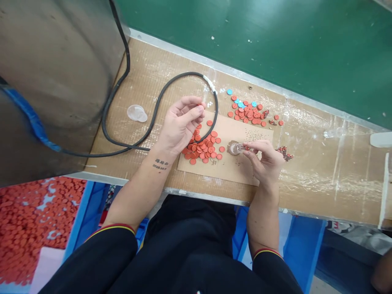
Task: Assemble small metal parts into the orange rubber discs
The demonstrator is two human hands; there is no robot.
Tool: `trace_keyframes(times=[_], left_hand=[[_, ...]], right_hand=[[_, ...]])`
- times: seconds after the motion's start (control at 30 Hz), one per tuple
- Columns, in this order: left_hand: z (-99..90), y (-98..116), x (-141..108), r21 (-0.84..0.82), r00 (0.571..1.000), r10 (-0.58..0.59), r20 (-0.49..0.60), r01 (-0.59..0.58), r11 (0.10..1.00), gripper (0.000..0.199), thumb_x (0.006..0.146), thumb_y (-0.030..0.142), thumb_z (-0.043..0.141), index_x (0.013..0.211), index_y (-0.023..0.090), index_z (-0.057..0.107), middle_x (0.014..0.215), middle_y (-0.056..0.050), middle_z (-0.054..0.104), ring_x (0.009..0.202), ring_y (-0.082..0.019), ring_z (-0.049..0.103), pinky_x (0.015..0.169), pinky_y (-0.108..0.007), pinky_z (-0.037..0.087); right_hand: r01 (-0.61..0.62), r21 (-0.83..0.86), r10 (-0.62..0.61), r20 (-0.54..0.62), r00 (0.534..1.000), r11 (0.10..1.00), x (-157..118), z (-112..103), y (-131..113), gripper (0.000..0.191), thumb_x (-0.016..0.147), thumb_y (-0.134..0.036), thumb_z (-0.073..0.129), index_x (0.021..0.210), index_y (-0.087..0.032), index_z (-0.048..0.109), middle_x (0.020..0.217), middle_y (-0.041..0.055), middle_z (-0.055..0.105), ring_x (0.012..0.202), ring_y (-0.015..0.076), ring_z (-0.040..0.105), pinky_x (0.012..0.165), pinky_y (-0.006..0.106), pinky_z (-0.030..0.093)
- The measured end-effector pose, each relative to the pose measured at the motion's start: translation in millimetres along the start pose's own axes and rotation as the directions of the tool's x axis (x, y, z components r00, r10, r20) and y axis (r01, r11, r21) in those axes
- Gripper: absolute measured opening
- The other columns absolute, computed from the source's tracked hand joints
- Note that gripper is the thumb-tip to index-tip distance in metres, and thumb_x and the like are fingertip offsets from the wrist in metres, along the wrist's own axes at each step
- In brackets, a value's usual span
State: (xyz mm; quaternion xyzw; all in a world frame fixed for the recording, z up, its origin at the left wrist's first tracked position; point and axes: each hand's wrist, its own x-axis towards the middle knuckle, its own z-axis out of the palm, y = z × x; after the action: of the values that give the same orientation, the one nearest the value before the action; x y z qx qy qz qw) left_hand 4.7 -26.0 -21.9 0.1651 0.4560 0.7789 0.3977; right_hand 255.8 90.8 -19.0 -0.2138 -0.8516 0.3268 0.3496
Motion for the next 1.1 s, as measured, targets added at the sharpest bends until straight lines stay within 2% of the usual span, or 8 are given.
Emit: trace_keyframes(times=[0.27,0.47,0.63,0.77,1.1], left_hand=[[5.7,3.2,-1.7,0.038,1.0,-0.011,-0.003,0.011,0.999,0.016,0.085,0.014,0.083,0.09,0.021,0.07,0.096,0.0,0.079,0.078,-0.008,0.071,0.075,-0.019,0.061],[4.9,3.2,-1.2,0.089,1.0,0.02,-0.005,-0.019,0.996,0.021,0.082,0.019,0.087,0.087,0.021,0.067,0.094,0.0,0.078,0.073,-0.007,0.068,0.07,-0.018,0.059],[8.1,6.2,-3.1,0.089,1.0,-0.004,0.027,0.002,0.996,0.018,0.085,0.015,0.082,0.084,0.02,0.064,0.089,0.0,0.077,0.07,-0.006,0.066,0.068,-0.017,0.056],[11.1,8.3,-4.8,0.095,1.0,-0.016,0.013,0.014,0.995,0.016,0.085,0.012,0.078,0.084,0.019,0.064,0.091,-0.001,0.079,0.069,-0.006,0.066,0.067,-0.018,0.055],[11.4,8.5,-4.6,0.074,0.999,-0.035,-0.007,0.035,0.997,0.016,0.085,0.013,0.079,0.09,0.02,0.066,0.099,-0.004,0.08,0.077,-0.01,0.072,0.073,-0.022,0.06]], right_hand=[[-0.009,-0.042,0.009,0.002,1.0,0.999,0.9,1.3,0.4,0.006,0.093,-0.033,0.079,0.098,-0.029,0.08,0.09,0.003,0.083,0.079,0.0212,0.073,0.066,0.038,0.059],[0.02,-0.015,-0.02,0.002,1.0,1.0,1.1,1.5,-0.4,0.008,0.093,-0.028,0.08,0.101,-0.03,0.08,0.09,0.0026,0.083,0.08,0.0209,0.073,0.065,0.036,0.058],[-0.016,-0.028,0.017,0.02,1.0,0.999,0.3,1.4,-0.5,0.007,0.092,-0.028,0.08,0.099,-0.029,0.081,0.09,0.0031,0.082,0.079,0.0209,0.072,0.066,0.036,0.057],[-0.025,-0.039,0.025,0.017,1.0,0.999,0.1,1.8,0.0,0.006,0.092,-0.03,0.079,0.098,-0.029,0.08,0.089,0.0032,0.082,0.078,0.0211,0.072,0.065,0.037,0.057],[-0.059,-0.08,0.061,0.021,0.998,0.995,0.2,1.8,-0.8,0.006,0.092,-0.033,0.077,0.095,-0.028,0.08,0.087,0.0035,0.082,0.076,0.0217,0.072,0.066,0.039,0.059]])
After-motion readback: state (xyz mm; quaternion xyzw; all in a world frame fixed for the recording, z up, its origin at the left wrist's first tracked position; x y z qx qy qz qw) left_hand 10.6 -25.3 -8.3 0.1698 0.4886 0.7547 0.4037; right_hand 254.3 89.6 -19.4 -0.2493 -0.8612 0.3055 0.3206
